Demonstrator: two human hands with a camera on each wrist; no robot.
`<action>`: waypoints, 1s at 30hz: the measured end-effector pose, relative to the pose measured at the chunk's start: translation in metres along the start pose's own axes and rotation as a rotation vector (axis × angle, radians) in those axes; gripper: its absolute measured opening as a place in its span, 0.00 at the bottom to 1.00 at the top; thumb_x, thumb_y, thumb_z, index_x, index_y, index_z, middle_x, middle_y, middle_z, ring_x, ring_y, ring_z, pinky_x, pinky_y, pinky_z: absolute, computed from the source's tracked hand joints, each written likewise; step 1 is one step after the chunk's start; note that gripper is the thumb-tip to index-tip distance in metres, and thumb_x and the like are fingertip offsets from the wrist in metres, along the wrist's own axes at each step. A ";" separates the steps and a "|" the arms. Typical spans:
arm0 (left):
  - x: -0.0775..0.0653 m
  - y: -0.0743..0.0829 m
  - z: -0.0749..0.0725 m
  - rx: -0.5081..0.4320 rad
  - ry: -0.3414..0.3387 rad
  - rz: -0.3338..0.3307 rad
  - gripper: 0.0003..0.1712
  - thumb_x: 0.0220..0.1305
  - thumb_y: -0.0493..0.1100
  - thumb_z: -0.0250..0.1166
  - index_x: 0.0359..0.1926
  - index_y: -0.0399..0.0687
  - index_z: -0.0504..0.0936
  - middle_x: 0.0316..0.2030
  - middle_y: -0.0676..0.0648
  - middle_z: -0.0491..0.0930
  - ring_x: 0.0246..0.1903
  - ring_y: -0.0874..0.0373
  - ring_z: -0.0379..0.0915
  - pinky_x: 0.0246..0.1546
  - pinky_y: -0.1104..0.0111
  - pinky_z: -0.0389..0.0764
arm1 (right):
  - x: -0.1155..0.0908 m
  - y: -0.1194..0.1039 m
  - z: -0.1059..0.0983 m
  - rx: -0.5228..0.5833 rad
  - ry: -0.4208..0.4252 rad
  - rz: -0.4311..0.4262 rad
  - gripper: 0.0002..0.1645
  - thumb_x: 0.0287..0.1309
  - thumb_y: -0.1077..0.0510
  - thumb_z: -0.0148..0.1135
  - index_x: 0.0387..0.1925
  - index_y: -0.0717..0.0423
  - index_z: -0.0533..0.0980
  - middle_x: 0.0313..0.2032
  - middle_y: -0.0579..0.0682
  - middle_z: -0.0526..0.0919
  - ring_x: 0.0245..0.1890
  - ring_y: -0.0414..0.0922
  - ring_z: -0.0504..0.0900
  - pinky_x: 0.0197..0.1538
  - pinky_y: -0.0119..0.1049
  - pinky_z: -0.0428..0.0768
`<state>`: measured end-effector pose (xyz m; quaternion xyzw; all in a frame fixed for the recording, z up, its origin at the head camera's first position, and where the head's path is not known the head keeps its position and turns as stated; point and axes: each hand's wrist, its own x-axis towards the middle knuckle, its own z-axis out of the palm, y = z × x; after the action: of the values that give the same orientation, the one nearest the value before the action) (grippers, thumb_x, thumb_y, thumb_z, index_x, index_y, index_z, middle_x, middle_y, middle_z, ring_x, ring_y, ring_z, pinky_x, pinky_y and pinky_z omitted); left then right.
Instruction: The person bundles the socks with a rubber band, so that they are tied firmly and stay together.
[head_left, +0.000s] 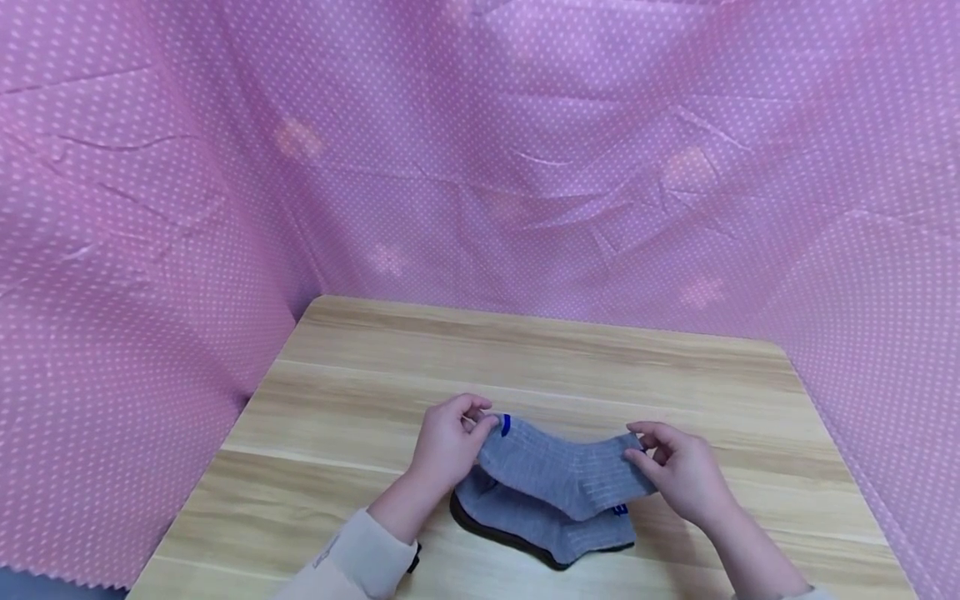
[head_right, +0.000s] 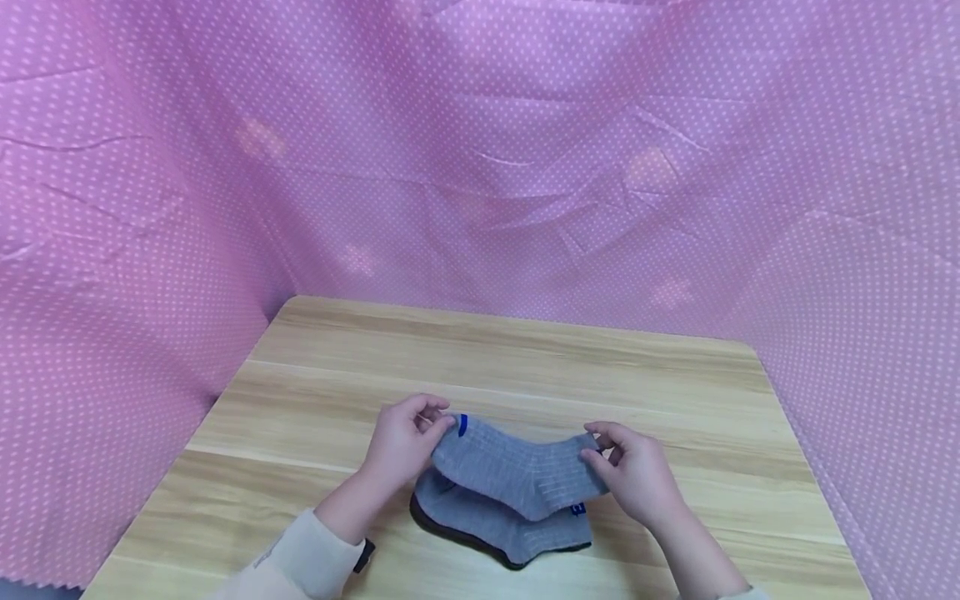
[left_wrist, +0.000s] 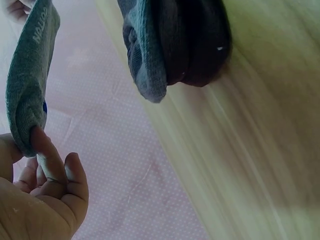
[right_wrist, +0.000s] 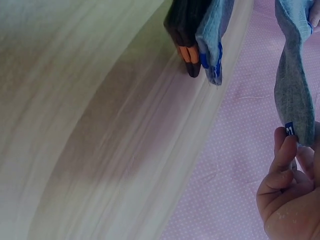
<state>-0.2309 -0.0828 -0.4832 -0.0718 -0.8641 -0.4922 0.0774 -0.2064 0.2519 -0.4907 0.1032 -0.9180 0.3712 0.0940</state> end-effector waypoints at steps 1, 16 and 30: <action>-0.001 0.000 0.000 0.005 0.000 0.002 0.07 0.67 0.38 0.75 0.45 0.46 0.89 0.33 0.54 0.85 0.28 0.65 0.77 0.29 0.70 0.82 | -0.001 0.000 0.000 -0.001 -0.002 0.002 0.20 0.55 0.69 0.79 0.50 0.61 0.86 0.30 0.43 0.82 0.24 0.34 0.73 0.22 0.32 0.75; -0.019 -0.004 0.002 0.044 -0.012 -0.031 0.08 0.67 0.38 0.75 0.46 0.46 0.89 0.32 0.54 0.85 0.27 0.64 0.77 0.30 0.70 0.81 | -0.017 0.000 0.004 0.082 -0.042 -0.018 0.20 0.54 0.67 0.80 0.50 0.61 0.86 0.29 0.40 0.83 0.21 0.33 0.72 0.22 0.30 0.72; -0.024 -0.011 0.003 0.064 -0.043 -0.077 0.11 0.66 0.38 0.75 0.49 0.43 0.88 0.32 0.53 0.84 0.27 0.64 0.77 0.30 0.70 0.81 | -0.025 0.003 0.014 0.143 -0.086 0.018 0.20 0.54 0.69 0.79 0.49 0.63 0.86 0.29 0.40 0.83 0.21 0.32 0.72 0.22 0.32 0.73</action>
<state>-0.2094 -0.0870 -0.4986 -0.0466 -0.8830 -0.4652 0.0421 -0.1848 0.2471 -0.5086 0.1170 -0.8932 0.4320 0.0437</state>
